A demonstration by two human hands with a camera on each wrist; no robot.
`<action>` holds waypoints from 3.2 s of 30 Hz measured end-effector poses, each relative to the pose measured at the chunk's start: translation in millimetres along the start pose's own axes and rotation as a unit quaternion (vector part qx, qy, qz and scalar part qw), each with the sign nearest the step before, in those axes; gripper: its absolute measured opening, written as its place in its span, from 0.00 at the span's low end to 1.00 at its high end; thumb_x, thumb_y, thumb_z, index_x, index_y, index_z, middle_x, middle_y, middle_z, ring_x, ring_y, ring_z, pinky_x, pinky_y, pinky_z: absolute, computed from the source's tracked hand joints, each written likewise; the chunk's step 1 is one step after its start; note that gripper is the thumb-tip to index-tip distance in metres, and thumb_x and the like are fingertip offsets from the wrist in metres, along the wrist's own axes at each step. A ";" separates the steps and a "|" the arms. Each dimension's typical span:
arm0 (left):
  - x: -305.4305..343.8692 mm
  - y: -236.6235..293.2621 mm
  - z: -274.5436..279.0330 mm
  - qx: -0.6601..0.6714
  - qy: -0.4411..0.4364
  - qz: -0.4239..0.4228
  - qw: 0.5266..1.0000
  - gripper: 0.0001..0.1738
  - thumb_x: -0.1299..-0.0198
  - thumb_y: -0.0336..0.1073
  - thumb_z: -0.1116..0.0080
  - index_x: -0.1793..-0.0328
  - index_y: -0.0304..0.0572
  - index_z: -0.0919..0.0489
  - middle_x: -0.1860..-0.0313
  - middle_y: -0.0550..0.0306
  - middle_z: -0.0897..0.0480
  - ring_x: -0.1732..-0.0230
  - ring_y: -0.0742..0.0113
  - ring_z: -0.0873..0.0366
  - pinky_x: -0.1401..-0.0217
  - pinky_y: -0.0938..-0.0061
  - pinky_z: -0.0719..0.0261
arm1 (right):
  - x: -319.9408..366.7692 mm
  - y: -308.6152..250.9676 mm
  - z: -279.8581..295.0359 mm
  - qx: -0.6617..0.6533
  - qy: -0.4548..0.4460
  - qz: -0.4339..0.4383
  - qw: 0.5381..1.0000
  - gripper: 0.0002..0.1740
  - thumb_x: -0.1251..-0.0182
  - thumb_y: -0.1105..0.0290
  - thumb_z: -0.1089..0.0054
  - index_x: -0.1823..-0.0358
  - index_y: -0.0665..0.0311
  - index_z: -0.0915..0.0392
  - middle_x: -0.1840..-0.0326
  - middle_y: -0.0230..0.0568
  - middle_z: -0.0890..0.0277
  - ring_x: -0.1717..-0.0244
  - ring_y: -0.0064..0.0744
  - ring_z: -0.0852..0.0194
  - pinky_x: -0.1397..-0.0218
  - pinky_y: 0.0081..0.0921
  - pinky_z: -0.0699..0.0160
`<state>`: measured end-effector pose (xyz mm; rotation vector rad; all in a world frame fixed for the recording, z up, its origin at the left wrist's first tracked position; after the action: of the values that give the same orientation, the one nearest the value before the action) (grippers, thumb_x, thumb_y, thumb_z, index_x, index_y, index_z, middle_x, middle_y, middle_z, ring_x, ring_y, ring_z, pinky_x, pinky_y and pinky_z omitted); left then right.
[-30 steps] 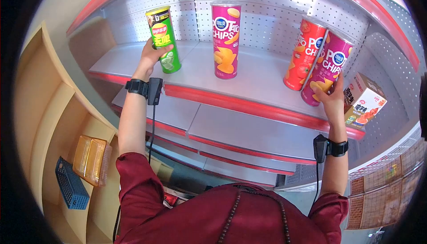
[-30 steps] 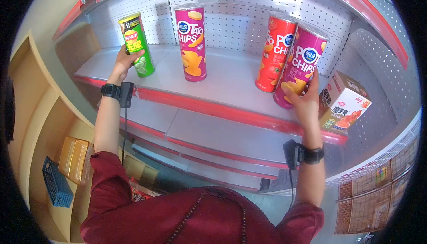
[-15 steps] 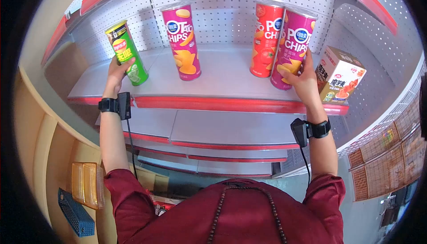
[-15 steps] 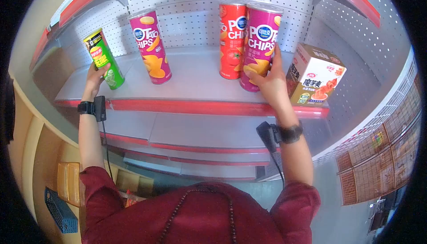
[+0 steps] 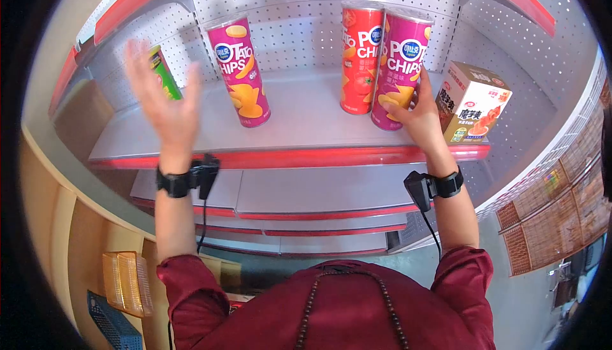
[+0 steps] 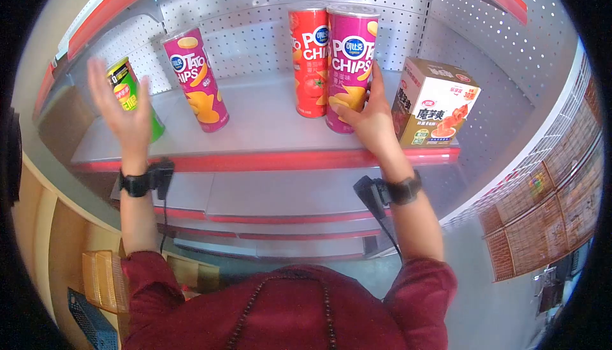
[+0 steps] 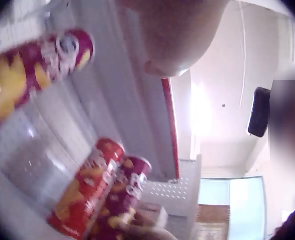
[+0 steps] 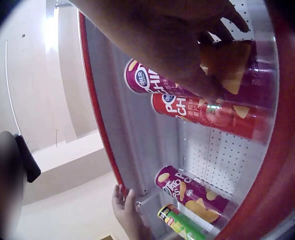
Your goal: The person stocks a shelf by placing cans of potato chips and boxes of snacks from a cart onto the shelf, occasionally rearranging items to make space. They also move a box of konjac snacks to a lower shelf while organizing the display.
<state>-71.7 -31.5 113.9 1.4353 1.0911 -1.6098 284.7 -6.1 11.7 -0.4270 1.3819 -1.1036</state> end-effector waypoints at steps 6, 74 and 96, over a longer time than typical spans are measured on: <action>29.8 108.6 -119.7 0.416 -0.257 0.146 0.860 0.56 0.55 0.38 0.34 0.28 0.32 0.61 0.31 0.36 0.47 0.29 0.48 0.50 0.28 0.63 0.51 | -0.2 -0.8 0.1 0.006 0.007 0.009 1.000 0.54 0.53 0.72 0.30 0.31 0.69 0.61 0.44 0.54 0.34 0.45 0.39 0.30 0.47 0.31 0.26; 81.3 5.8 -135.3 0.474 -0.398 0.451 0.643 0.37 0.41 0.56 0.54 0.32 0.44 0.47 0.36 0.49 0.36 0.35 0.58 0.39 0.41 0.57 0.36 | 14.0 -59.7 -124.7 0.075 -0.150 0.117 0.979 0.38 0.53 0.63 0.30 0.46 0.73 0.42 0.55 0.58 0.28 0.53 0.50 0.26 0.52 0.35 0.26; 69.7 9.7 -110.6 0.587 -0.379 0.341 0.629 0.68 0.63 0.30 0.27 0.26 0.45 0.70 0.32 0.46 0.44 0.32 0.58 0.43 0.32 0.64 0.43 | -54.3 -56.2 -93.3 0.188 -0.036 0.062 0.980 0.57 0.63 0.61 0.23 0.35 0.71 0.51 0.42 0.61 0.38 0.42 0.46 0.34 0.41 0.32 0.31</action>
<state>-28.7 68.3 40.5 1.2549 -1.1415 -1.9660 188.5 43.7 67.3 -0.1028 1.0902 -1.2010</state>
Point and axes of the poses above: each hand's wrist, its own x-axis away from the middle knuckle, its own z-axis out of the back of the hand, y = z × x, the point moved 4 cm from there along -x, towards the middle knuckle
